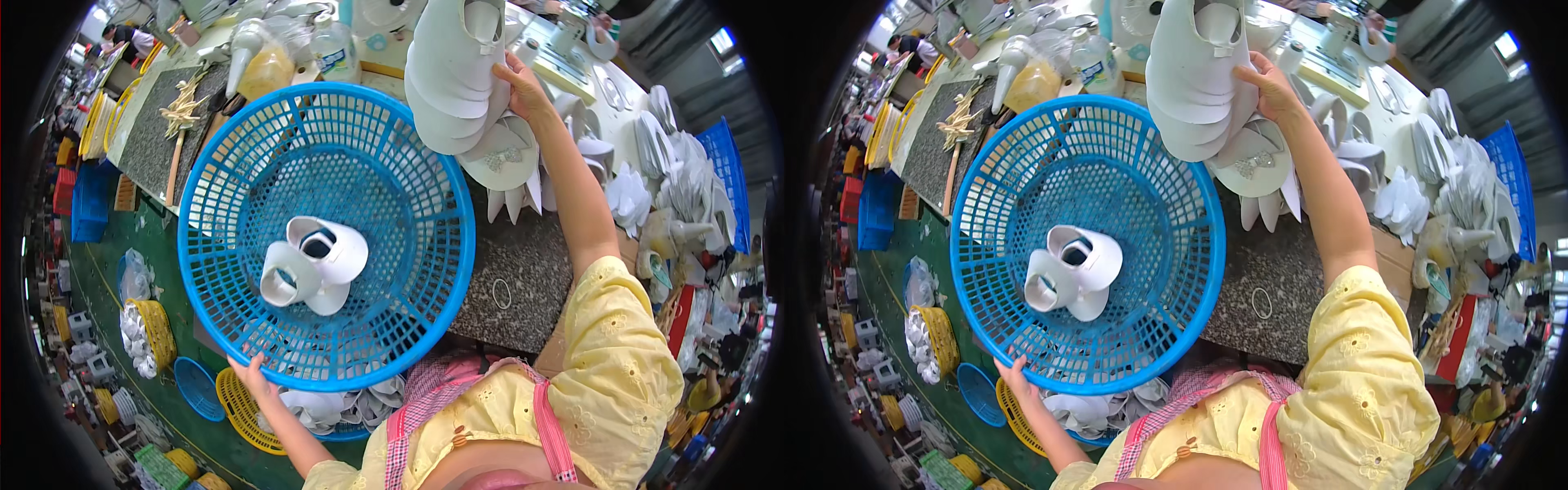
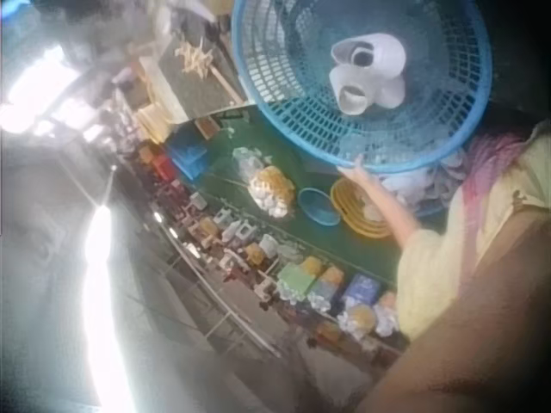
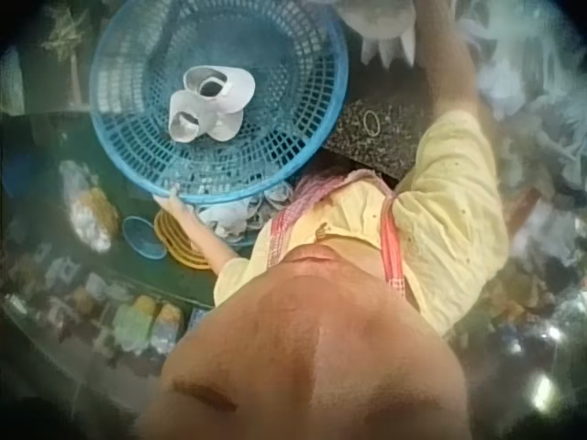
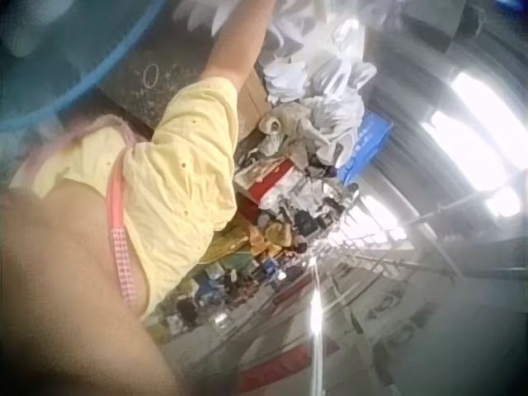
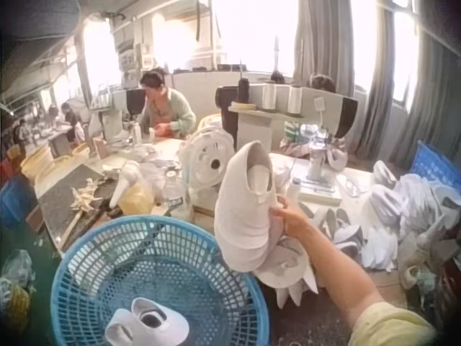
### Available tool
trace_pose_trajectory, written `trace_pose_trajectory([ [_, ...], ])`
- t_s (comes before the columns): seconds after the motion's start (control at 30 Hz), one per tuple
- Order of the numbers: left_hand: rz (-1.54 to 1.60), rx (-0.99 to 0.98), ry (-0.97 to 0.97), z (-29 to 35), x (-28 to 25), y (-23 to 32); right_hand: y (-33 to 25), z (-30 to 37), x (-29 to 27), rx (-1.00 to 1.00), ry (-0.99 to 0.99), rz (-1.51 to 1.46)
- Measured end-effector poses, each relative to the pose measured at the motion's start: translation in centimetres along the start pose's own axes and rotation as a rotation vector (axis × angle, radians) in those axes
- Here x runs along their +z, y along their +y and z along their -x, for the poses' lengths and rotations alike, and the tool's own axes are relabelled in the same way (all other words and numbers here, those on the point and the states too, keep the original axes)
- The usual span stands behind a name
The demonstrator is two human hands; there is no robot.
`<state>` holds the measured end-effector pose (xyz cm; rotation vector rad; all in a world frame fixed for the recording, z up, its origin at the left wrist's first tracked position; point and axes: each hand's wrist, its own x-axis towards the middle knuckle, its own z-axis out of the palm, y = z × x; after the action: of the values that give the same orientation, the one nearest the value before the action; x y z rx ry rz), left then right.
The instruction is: The person applies adhesive to the interior and edges of white shoe components using a brush and a small spatula.
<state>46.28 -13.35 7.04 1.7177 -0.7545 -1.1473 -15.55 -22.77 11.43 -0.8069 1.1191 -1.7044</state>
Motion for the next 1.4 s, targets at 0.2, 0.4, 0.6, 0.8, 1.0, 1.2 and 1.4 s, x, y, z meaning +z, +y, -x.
trace_pose_trajectory([
  [0.2,-0.071,-0.018,-0.047,0.1,2.8,-0.7,-4.8,6.6,-0.6,-0.124,0.153,-0.466],
  [0.4,-1.182,0.689,0.362,-0.1,1.8,-0.2,-5.2,18.0,-16.8,-0.075,0.198,-0.259],
  [0.6,-0.722,1.291,-0.25,9.8,16.1,5.2,-2.9,24.0,-21.6,0.541,0.218,0.818],
  [0.8,-0.602,1.746,-1.144,23.1,33.5,2.0,4.9,27.1,-15.1,0.038,0.455,0.979],
  [1.0,-0.396,2.001,-0.932,26.8,42.0,0.8,0.0,32.8,-15.9,-0.293,0.479,1.003],
  [1.2,-0.939,1.799,-1.215,30.9,50.8,3.5,-0.5,43.8,-20.8,-0.16,0.516,1.071],
  [1.4,-1.803,1.666,-1.03,35.2,54.0,4.9,0.4,47.4,-23.6,-0.144,0.421,0.878],
])
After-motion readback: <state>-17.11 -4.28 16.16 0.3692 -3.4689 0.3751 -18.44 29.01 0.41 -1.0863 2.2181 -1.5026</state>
